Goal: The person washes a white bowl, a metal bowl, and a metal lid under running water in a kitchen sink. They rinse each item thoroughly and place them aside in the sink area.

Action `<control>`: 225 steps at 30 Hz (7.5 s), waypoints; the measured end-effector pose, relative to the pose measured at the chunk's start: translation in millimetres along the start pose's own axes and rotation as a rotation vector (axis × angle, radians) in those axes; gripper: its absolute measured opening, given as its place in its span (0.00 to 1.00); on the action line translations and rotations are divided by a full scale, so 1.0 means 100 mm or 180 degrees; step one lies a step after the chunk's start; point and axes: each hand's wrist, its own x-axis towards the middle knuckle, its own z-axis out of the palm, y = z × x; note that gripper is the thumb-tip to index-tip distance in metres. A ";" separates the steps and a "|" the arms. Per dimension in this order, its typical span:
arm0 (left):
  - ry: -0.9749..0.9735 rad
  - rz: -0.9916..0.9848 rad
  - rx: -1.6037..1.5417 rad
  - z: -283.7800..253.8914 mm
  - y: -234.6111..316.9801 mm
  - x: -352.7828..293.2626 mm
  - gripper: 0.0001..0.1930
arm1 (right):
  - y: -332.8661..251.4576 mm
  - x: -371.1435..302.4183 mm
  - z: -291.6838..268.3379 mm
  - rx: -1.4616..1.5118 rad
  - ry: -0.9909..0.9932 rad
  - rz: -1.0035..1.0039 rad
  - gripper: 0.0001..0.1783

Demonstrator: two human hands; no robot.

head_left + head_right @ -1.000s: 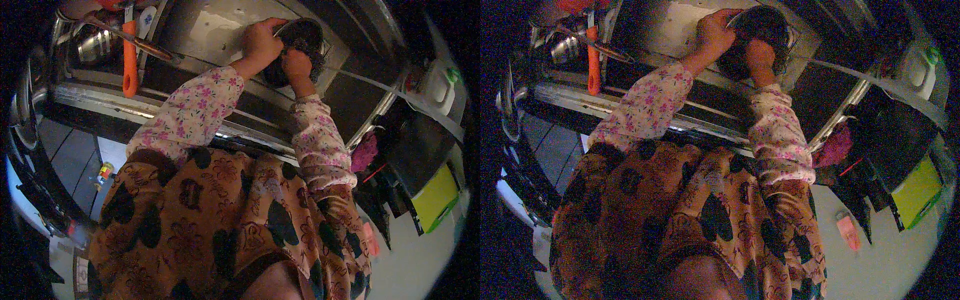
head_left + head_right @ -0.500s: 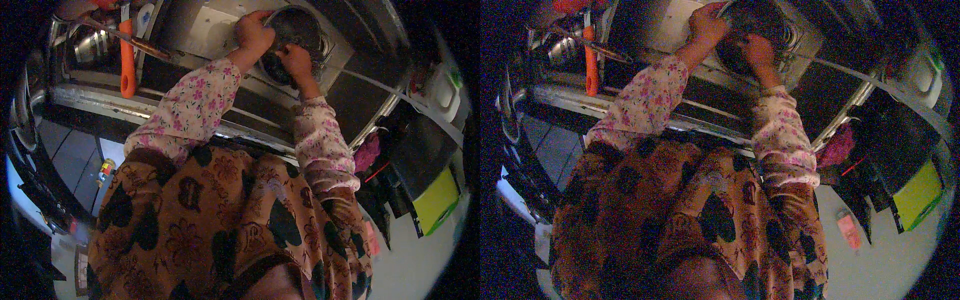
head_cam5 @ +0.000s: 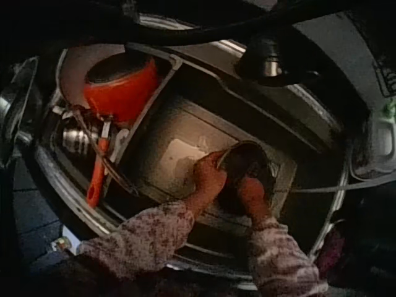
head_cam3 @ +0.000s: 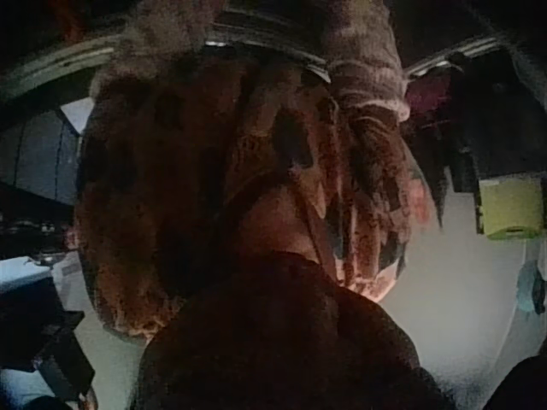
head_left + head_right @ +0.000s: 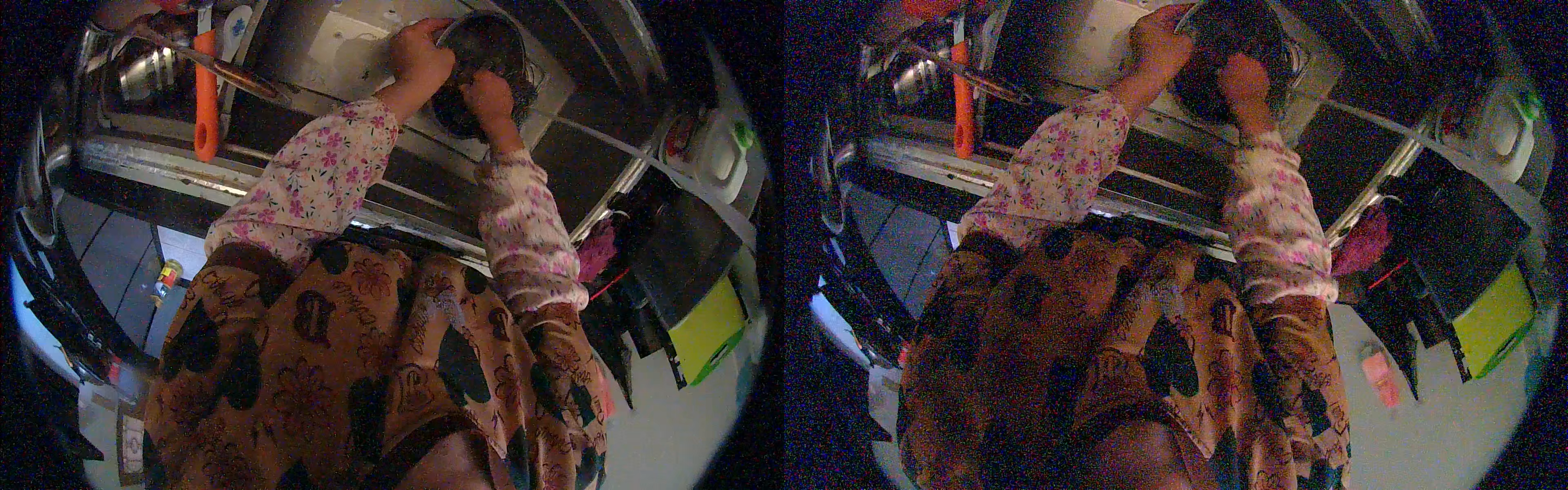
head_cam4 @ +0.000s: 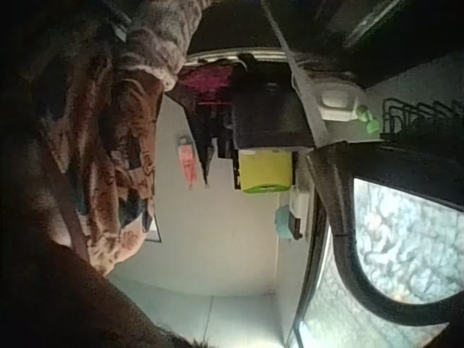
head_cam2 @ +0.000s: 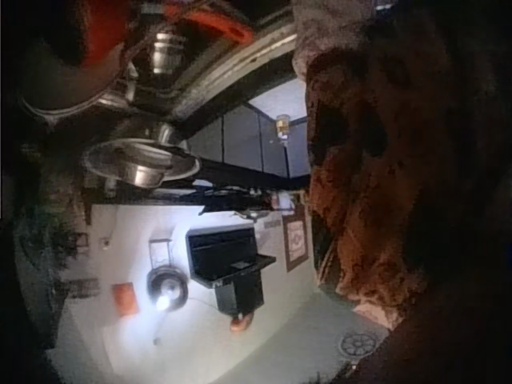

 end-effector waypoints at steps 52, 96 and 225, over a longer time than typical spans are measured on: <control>0.0022 0.0003 -0.0172 0.07 0.14 -0.05 0.21 | 0.12 0.19 -0.02 0.0098 0.0198 0.0447 0.23; -0.0205 0.0310 -0.0481 0.18 -0.10 -0.04 0.19 | 0.04 0.05 -0.09 0.0105 0.0086 0.0401 0.19; -0.1453 -0.1553 -0.2357 0.15 1.65 -0.56 0.18 | 0.07 -1.55 -1.62 0.1769 0.3023 -0.0470 0.24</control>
